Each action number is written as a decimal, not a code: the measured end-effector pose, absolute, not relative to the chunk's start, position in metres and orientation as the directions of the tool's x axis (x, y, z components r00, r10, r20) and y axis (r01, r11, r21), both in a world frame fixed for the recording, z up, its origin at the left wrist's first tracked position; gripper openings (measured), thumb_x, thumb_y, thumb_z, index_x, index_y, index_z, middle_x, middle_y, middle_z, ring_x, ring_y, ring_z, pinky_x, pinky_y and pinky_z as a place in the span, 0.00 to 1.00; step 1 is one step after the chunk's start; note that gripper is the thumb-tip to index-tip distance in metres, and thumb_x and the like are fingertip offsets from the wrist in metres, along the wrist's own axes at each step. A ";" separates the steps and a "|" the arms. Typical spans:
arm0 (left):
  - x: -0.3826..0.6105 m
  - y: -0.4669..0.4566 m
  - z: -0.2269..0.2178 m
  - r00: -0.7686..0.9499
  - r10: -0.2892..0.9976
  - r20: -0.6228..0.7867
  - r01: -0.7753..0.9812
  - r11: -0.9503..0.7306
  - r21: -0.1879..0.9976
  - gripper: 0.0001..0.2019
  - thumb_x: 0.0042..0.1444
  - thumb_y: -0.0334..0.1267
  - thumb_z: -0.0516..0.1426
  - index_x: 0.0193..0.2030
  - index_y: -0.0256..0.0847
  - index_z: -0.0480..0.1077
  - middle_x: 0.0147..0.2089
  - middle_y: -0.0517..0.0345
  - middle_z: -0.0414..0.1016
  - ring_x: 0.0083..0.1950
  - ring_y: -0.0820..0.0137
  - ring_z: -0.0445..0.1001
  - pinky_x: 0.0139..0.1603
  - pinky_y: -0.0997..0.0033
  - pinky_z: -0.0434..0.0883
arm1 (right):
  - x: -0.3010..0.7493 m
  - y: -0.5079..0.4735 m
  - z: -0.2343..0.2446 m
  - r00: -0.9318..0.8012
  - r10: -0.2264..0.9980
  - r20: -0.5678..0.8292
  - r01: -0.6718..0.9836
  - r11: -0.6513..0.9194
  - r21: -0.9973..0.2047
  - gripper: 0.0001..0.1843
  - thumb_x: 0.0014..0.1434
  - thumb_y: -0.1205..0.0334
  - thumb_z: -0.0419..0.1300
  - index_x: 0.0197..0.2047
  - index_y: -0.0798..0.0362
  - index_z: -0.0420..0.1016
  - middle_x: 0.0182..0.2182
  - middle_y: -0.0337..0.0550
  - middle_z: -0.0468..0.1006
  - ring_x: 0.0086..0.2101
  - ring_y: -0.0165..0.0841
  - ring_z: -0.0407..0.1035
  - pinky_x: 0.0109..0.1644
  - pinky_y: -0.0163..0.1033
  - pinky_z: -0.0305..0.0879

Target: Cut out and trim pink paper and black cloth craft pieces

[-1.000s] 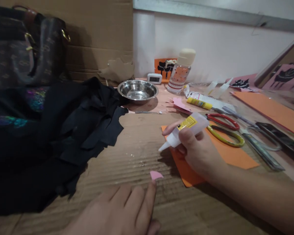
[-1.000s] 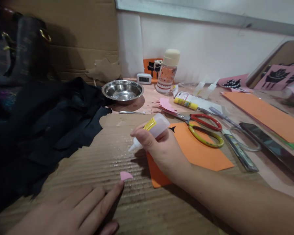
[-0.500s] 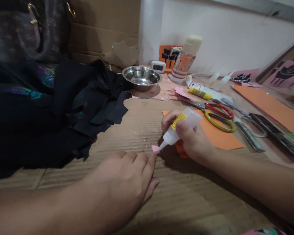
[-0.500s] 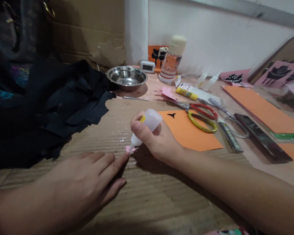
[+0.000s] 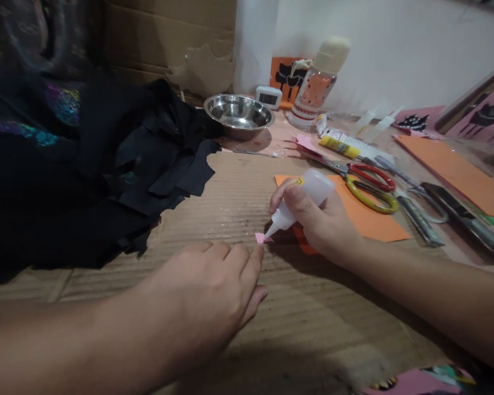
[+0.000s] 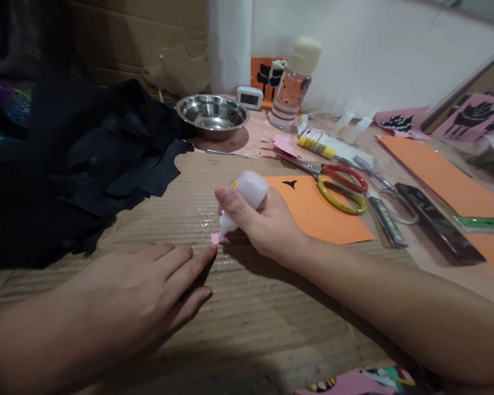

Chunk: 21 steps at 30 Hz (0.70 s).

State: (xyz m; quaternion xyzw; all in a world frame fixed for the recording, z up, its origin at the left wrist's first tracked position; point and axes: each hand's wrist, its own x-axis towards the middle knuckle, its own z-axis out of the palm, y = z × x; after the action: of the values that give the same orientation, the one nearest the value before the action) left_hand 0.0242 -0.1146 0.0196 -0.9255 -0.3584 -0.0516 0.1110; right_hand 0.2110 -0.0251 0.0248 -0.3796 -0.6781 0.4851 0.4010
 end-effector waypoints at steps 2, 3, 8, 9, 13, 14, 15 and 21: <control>0.024 -0.114 0.020 0.740 0.651 0.170 0.673 -0.720 -0.168 0.23 0.71 0.41 0.47 0.61 0.23 0.71 0.39 0.43 0.82 0.34 0.55 0.80 0.29 0.55 0.77 | 0.211 -0.024 0.024 -0.397 0.898 0.191 0.139 0.265 -0.954 0.29 0.60 0.33 0.60 0.26 0.51 0.72 0.21 0.38 0.71 0.21 0.29 0.66 0.22 0.35 0.62; 0.024 -0.114 0.019 0.740 0.653 0.160 0.673 -0.721 -0.165 0.23 0.71 0.40 0.47 0.61 0.24 0.71 0.40 0.43 0.82 0.34 0.55 0.80 0.29 0.55 0.77 | 0.212 -0.023 0.024 -0.407 0.891 0.203 0.147 0.283 -0.948 0.29 0.61 0.33 0.60 0.26 0.51 0.71 0.21 0.38 0.71 0.21 0.29 0.65 0.22 0.35 0.63; 0.025 -0.114 0.019 0.740 0.651 0.169 0.672 -0.723 -0.159 0.22 0.71 0.39 0.47 0.60 0.25 0.72 0.40 0.44 0.82 0.34 0.56 0.80 0.29 0.56 0.76 | 0.216 -0.018 0.024 -0.478 0.827 0.295 0.101 0.386 -0.917 0.24 0.62 0.35 0.61 0.35 0.50 0.75 0.29 0.40 0.75 0.27 0.31 0.69 0.30 0.36 0.69; 0.025 -0.114 0.019 0.739 0.651 0.175 0.674 -0.721 -0.162 0.22 0.70 0.40 0.48 0.60 0.25 0.72 0.39 0.45 0.82 0.33 0.56 0.80 0.29 0.56 0.76 | 0.216 -0.018 0.024 -0.491 0.815 0.308 0.085 0.397 -0.914 0.22 0.61 0.37 0.63 0.38 0.49 0.76 0.32 0.40 0.77 0.29 0.32 0.70 0.32 0.37 0.70; 0.025 -0.115 0.019 0.732 0.653 0.192 0.681 -0.708 -0.186 0.23 0.69 0.41 0.50 0.60 0.24 0.71 0.35 0.47 0.80 0.31 0.57 0.79 0.27 0.57 0.74 | 0.216 -0.017 0.024 -0.515 0.797 0.316 0.062 0.403 -0.913 0.15 0.63 0.47 0.65 0.48 0.46 0.73 0.39 0.42 0.77 0.34 0.35 0.72 0.37 0.39 0.71; 0.024 -0.115 0.019 0.735 0.651 0.193 0.678 -0.709 -0.193 0.23 0.69 0.40 0.50 0.61 0.23 0.71 0.36 0.46 0.81 0.31 0.57 0.79 0.27 0.57 0.74 | 0.216 -0.017 0.023 -0.512 0.798 0.318 0.056 0.400 -0.915 0.15 0.64 0.48 0.64 0.48 0.46 0.72 0.38 0.41 0.76 0.35 0.35 0.72 0.38 0.39 0.71; 0.024 -0.115 0.019 0.738 0.646 0.195 0.675 -0.711 -0.199 0.23 0.69 0.40 0.50 0.61 0.22 0.70 0.37 0.45 0.81 0.31 0.56 0.79 0.28 0.57 0.74 | 0.215 -0.017 0.022 -0.505 0.799 0.326 0.043 0.400 -0.915 0.14 0.64 0.49 0.63 0.48 0.47 0.71 0.38 0.41 0.75 0.35 0.34 0.71 0.38 0.39 0.70; 0.024 -0.116 0.019 0.738 0.644 0.202 0.674 -0.718 -0.173 0.22 0.70 0.39 0.49 0.61 0.23 0.71 0.39 0.44 0.82 0.33 0.56 0.80 0.30 0.55 0.76 | 0.215 -0.020 0.021 -0.383 0.853 0.355 0.050 0.403 -0.914 0.18 0.58 0.51 0.70 0.42 0.46 0.64 0.29 0.33 0.71 0.26 0.28 0.66 0.27 0.34 0.67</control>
State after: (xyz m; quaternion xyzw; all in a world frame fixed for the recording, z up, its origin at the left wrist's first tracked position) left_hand 0.0242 -0.1156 0.0195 -0.9246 -0.3566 -0.0637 0.1182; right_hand 0.2147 -0.0202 0.0209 -0.3204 -0.7042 0.4424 0.4536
